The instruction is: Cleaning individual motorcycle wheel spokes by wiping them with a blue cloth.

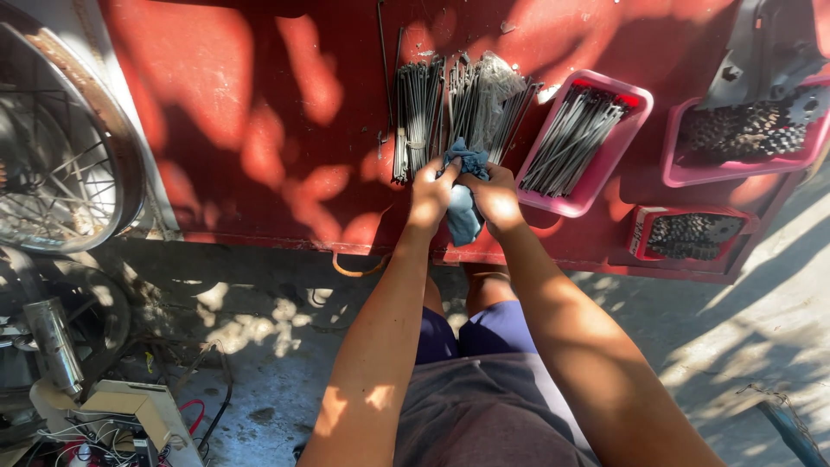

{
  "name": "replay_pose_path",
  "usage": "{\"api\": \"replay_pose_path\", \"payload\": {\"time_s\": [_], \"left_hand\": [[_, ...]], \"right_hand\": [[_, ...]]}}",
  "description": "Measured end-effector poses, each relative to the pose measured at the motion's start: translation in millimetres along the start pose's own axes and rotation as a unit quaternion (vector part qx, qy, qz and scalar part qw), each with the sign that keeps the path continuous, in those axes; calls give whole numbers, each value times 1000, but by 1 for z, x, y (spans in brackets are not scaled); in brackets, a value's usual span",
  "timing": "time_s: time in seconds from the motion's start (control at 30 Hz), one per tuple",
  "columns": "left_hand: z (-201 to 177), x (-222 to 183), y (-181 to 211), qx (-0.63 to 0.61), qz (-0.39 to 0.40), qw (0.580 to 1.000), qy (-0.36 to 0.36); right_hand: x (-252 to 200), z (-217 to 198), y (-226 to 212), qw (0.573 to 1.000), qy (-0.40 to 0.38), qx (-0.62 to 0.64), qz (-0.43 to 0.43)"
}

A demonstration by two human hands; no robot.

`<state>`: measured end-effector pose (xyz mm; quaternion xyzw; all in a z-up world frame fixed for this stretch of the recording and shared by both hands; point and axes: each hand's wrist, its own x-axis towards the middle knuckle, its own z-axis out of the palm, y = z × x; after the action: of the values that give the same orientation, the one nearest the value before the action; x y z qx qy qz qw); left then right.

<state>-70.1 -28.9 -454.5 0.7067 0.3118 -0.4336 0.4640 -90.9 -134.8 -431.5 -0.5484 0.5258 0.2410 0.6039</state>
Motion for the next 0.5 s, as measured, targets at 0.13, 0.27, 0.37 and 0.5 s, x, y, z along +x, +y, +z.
{"api": "replay_pose_path", "payload": {"time_s": [0.13, 0.27, 0.37, 0.5], "left_hand": [[20, -26, 17, -2, 104, 992, 69], [-2, -110, 87, -65, 155, 986, 13], [0, -147, 111, -140, 201, 969, -25], [-6, -181, 136, -183, 244, 952, -9]], "right_hand": [[-48, -30, -33, 999, -32, 11, -40], [-97, -64, -73, 975, -77, -104, -180], [-133, -96, -98, 945, -97, -121, -287], [-197, -122, -132, 936, -144, -99, -307]]}}
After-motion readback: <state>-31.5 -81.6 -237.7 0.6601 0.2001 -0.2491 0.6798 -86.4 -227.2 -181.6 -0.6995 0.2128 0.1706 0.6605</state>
